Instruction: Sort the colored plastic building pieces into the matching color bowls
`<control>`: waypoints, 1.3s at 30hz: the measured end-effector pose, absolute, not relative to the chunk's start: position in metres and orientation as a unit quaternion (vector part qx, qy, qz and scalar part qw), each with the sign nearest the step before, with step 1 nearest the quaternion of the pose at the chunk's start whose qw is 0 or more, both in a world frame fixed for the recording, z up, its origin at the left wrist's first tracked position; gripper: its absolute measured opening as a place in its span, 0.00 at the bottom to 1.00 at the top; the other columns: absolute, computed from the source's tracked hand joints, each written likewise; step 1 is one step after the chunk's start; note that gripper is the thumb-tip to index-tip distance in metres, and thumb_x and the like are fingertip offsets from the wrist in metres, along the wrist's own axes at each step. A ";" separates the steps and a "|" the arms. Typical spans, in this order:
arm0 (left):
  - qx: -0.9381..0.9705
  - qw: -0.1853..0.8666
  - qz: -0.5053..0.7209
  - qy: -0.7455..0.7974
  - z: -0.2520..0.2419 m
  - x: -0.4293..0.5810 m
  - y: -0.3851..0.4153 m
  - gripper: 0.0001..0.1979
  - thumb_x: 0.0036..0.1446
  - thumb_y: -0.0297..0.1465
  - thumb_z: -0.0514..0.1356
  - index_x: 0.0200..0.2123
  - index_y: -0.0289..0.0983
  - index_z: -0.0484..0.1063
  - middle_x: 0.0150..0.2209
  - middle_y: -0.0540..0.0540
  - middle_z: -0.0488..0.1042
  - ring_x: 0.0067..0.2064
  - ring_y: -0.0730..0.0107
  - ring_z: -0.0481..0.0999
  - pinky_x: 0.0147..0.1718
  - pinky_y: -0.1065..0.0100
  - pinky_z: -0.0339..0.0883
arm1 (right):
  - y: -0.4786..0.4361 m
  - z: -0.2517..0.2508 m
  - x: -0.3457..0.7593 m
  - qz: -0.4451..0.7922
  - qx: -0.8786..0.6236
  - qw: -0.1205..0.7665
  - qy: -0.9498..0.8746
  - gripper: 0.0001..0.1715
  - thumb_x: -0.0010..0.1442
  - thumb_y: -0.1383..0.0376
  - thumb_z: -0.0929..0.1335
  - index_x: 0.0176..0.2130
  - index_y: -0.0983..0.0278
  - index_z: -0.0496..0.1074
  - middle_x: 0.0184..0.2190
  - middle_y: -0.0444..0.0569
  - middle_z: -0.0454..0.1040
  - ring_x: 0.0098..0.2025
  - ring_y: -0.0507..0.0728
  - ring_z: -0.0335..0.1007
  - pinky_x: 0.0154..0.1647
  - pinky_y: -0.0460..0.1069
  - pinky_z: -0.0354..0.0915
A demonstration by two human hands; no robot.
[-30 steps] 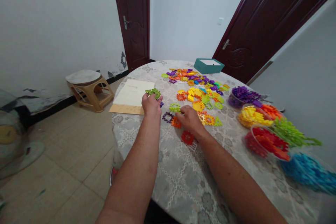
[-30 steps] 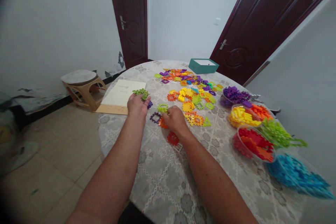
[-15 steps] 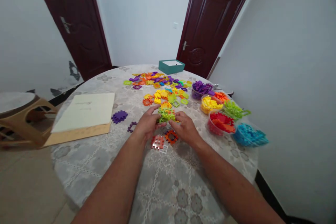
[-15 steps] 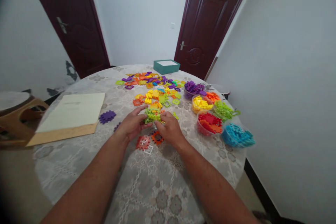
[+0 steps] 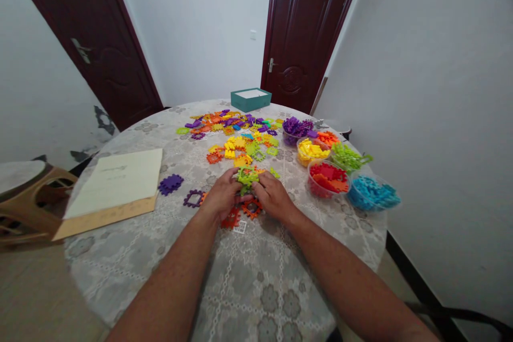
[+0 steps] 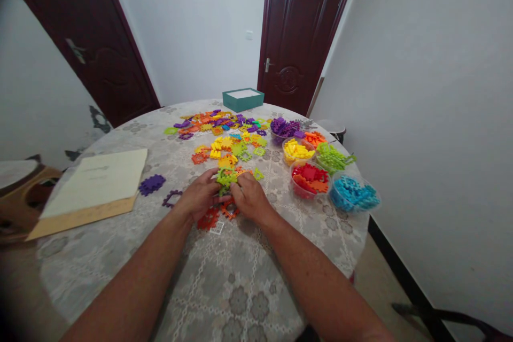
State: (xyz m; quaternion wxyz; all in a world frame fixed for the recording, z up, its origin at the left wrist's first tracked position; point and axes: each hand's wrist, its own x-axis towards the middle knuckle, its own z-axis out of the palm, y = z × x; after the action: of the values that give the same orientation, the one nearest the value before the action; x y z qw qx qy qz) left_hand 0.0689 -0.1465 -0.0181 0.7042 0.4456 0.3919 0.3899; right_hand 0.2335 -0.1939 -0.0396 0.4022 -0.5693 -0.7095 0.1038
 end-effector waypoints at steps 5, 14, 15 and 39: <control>0.460 0.713 0.377 0.371 -0.018 0.068 -0.147 0.37 0.47 0.19 0.61 0.62 0.44 0.67 0.41 0.47 0.74 0.41 0.67 0.78 0.39 0.64 0.80 | -0.194 -0.039 0.233 0.117 -0.570 0.398 -0.709 0.14 0.69 0.66 0.61 0.29 0.60 0.59 0.31 0.45 0.65 0.38 0.55 0.64 0.41 0.50 0.58; 0.401 0.775 0.379 0.308 -0.018 0.066 -0.148 0.36 0.47 0.18 0.64 0.60 0.45 0.68 0.37 0.50 0.73 0.36 0.72 0.77 0.42 0.59 0.81 | -0.197 -0.037 0.235 0.161 -0.577 0.477 -0.643 0.16 0.69 0.61 0.61 0.28 0.60 0.62 0.29 0.43 0.66 0.35 0.55 0.63 0.38 0.49 0.57; 0.395 0.779 0.379 0.306 -0.018 0.066 -0.147 0.35 0.47 0.18 0.64 0.59 0.45 0.68 0.38 0.49 0.74 0.37 0.71 0.77 0.42 0.59 0.81 | -0.197 -0.038 0.235 0.171 -0.586 0.483 -0.628 0.17 0.69 0.60 0.60 0.28 0.60 0.63 0.29 0.43 0.67 0.34 0.55 0.63 0.37 0.49 0.57; 0.459 0.728 0.379 0.341 -0.020 0.072 -0.151 0.23 0.55 0.30 0.68 0.55 0.43 0.72 0.48 0.41 0.75 0.44 0.64 0.79 0.39 0.59 0.82 | -0.200 -0.039 0.231 0.057 -0.659 0.363 -0.657 0.11 0.72 0.60 0.62 0.37 0.60 0.70 0.34 0.48 0.74 0.37 0.57 0.69 0.40 0.49 0.60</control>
State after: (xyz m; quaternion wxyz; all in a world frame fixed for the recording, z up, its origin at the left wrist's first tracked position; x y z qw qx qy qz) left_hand 0.0722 -0.1515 -0.0204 0.7275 0.4590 0.3410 0.3791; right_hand 0.2305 -0.2004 -0.0393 0.3631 -0.6587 -0.6565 0.0573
